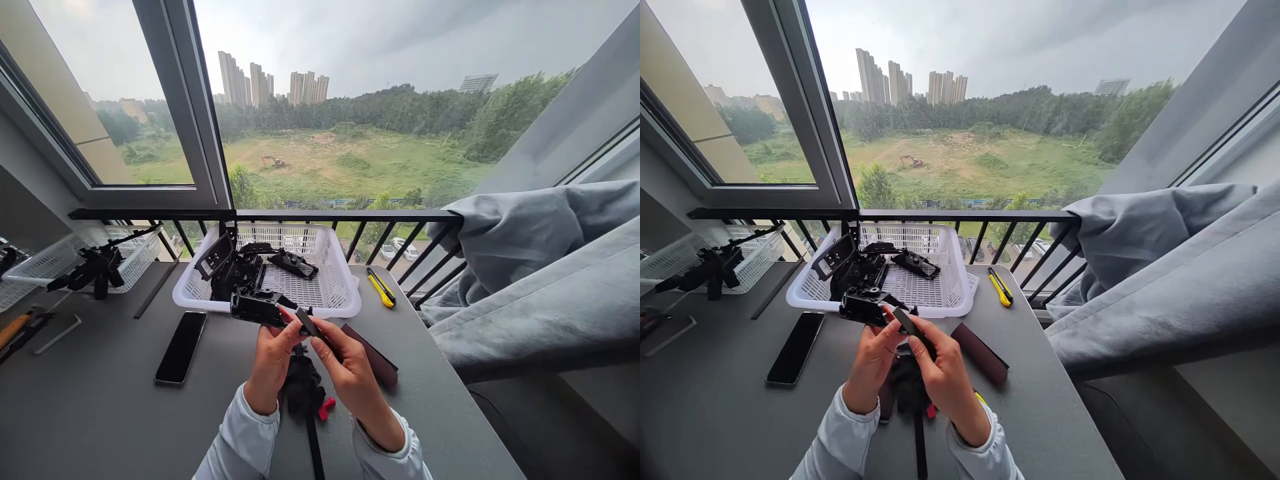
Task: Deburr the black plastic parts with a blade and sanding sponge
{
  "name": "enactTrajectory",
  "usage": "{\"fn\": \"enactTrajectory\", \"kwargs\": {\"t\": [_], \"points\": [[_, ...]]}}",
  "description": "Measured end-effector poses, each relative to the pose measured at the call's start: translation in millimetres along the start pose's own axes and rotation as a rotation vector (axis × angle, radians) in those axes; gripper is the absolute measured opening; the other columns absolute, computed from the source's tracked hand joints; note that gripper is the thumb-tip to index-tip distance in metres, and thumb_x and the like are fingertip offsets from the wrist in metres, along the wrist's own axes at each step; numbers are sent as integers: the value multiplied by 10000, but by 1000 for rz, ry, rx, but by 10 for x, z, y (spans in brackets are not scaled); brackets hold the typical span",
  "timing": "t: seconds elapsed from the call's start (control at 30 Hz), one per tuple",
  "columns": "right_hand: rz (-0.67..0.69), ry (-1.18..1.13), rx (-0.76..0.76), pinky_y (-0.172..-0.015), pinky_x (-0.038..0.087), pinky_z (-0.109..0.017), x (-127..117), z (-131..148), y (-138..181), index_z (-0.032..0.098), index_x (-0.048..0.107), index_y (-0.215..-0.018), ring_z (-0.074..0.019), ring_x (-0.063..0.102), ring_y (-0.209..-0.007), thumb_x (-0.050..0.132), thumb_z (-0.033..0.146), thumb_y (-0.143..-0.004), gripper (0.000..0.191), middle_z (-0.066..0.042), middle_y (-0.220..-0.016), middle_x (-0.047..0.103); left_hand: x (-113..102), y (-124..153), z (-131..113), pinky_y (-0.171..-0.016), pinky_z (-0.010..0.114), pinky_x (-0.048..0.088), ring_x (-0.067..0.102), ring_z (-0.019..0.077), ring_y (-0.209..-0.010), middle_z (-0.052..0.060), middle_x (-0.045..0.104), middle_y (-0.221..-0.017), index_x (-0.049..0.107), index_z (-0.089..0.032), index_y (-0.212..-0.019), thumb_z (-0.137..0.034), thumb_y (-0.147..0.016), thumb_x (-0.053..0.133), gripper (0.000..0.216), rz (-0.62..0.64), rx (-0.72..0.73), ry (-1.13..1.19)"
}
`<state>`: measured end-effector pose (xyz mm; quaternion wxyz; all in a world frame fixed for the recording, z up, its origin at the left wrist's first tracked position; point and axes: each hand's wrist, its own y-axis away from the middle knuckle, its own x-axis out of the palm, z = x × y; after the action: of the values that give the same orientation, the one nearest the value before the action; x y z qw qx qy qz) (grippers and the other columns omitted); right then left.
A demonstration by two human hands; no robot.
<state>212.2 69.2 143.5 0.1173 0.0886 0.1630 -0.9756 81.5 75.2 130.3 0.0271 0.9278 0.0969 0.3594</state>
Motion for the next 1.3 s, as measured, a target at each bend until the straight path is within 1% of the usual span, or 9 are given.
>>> {"fn": "enactTrajectory", "kwargs": {"t": [0.07, 0.23, 0.3, 0.47, 0.7, 0.83, 0.93, 1.13, 1.3], "points": [[12, 5, 3, -968, 524, -387, -1, 15, 5, 243, 651, -1238, -238, 665, -1102, 535, 293, -925, 337, -65, -1200, 711, 1, 0, 11, -687, 269, 560, 667, 142, -725, -17, 679, -743, 691, -167, -790, -247, -623, 838, 236, -2, 14, -1], [13, 37, -6, -977, 524, -384, 36, 55, 4, 235, 655, -1244, -240, 659, -1125, 542, 234, -908, 355, -66, -1211, 708, 19, -11, 54, -571, 229, 518, 646, 125, -623, -10, 688, -695, 693, -153, -730, -321, -554, 874, 304, -114, 49, 12], [8, 63, -1, -978, 524, -384, 43, 56, -1, 233, 651, -1252, -239, 655, -1133, 538, 232, -908, 362, -68, -1215, 705, 23, -13, 70, -569, 227, 519, 654, 129, -627, -1, 697, -697, 690, -151, -712, -343, -549, 876, 313, -129, 45, 13], [-4, 179, 29, -994, 510, -385, -35, 12, -16, 219, 645, -1259, -236, 651, -1139, 528, 233, -910, 368, -69, -1227, 699, -14, -31, 95, -650, 263, 559, 694, 167, -752, 23, 716, -801, 699, -157, -817, -371, -609, 846, 333, -96, 68, -14], [-30, 313, 11, -961, 522, -369, -203, -28, -6, 196, 641, -1255, -245, 654, -1128, 505, 240, -916, 368, -79, -1218, 702, -74, -41, 67, -701, 274, 559, 664, 157, -769, 20, 677, -784, 676, -152, -827, -468, -702, 768, 352, -88, 129, -198], [48, 394, -4, -887, 549, -353, -215, -11, 24, 207, 635, -1260, -240, 690, -1036, 505, 220, -917, 368, -75, -1162, 725, -75, -30, 39, -703, 284, 550, 664, 166, -769, 24, 682, -799, 671, -158, -840, -531, -705, 742, 403, -52, 134, -285], [108, 462, 14, -848, 557, -354, -208, 1, 36, 210, 635, -1260, -241, 705, -978, 503, 198, -914, 370, -72, -1130, 733, -66, -26, 17, -704, 292, 542, 656, 168, -753, 24, 678, -795, 665, -162, -835, -575, -675, 743, 450, -59, 147, -338], [63, 503, 29, -816, 556, -337, -211, 16, 30, 217, 639, -1251, -234, 706, -952, 505, 195, -913, 364, -66, -1082, 744, -53, -16, -22, -687, 304, 533, 646, 182, -752, 28, 663, -784, 650, -167, -807, -593, -678, 729, 453, -41, 175, -389], [122, 475, 33, -852, 551, -359, -220, 22, 48, 223, 656, -1234, -245, 702, -986, 522, 187, -897, 364, -65, -1130, 733, -89, -25, -12, -700, 288, 528, 631, 163, -746, 24, 656, -790, 659, -167, -824, -573, -711, 715, 426, -20, 181, -417]]}}
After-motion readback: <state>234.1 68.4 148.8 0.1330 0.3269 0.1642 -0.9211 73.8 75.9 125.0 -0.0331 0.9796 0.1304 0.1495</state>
